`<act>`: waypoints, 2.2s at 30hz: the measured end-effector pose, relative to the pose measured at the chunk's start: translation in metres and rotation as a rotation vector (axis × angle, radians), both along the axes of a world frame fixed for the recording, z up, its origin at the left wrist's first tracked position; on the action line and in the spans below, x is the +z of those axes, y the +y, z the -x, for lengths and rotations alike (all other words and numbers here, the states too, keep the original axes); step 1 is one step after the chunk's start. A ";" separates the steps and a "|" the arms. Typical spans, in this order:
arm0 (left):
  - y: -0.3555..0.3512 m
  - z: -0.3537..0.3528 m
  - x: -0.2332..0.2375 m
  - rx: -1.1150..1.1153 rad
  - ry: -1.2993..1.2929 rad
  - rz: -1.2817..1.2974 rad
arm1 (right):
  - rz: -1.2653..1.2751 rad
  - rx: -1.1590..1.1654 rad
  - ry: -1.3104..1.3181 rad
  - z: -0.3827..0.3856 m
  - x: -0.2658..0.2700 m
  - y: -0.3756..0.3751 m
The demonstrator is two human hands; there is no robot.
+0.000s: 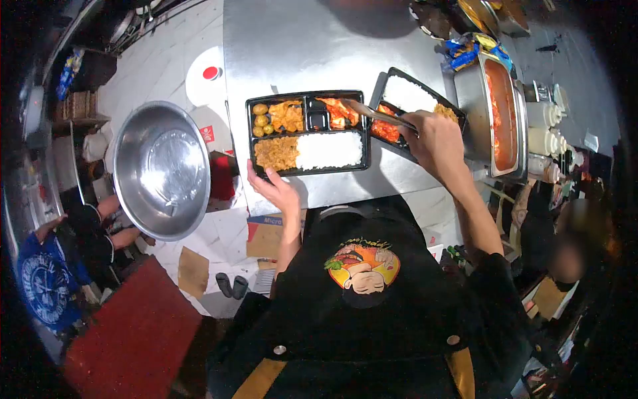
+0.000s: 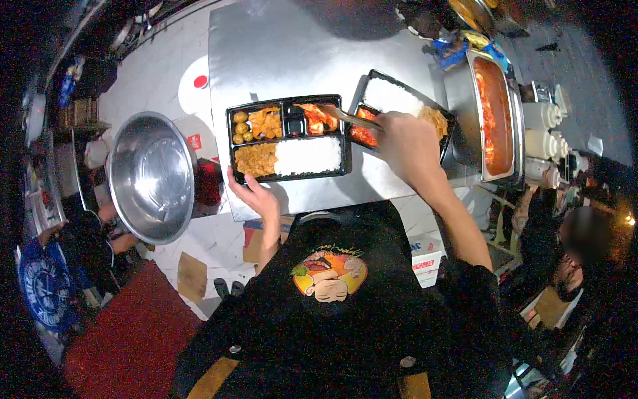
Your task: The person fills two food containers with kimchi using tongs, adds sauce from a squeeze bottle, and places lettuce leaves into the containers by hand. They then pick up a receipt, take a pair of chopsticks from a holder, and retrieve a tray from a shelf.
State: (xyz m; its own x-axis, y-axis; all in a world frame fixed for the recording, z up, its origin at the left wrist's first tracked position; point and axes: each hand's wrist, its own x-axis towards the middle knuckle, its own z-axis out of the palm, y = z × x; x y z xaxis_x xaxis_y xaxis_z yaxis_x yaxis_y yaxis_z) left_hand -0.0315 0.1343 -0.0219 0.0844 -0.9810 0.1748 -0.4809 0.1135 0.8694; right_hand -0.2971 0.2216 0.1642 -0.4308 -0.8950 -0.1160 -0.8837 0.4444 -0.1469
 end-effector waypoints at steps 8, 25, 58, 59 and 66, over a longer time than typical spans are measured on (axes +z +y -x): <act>0.002 0.008 0.002 0.039 0.077 0.012 | 0.069 -0.067 -0.247 0.011 -0.014 0.035; 0.004 0.020 -0.001 0.080 -0.140 0.167 | 0.132 -0.487 0.219 0.161 0.090 0.310; 0.002 0.016 -0.013 0.093 -0.176 0.197 | -0.258 -0.270 0.209 0.238 0.058 0.305; 0.002 0.016 -0.012 0.094 -0.157 0.196 | -0.254 -0.264 0.211 0.237 0.062 0.303; 0.000 0.013 -0.015 0.116 -0.199 0.209 | -0.143 -0.292 0.206 0.227 0.080 0.301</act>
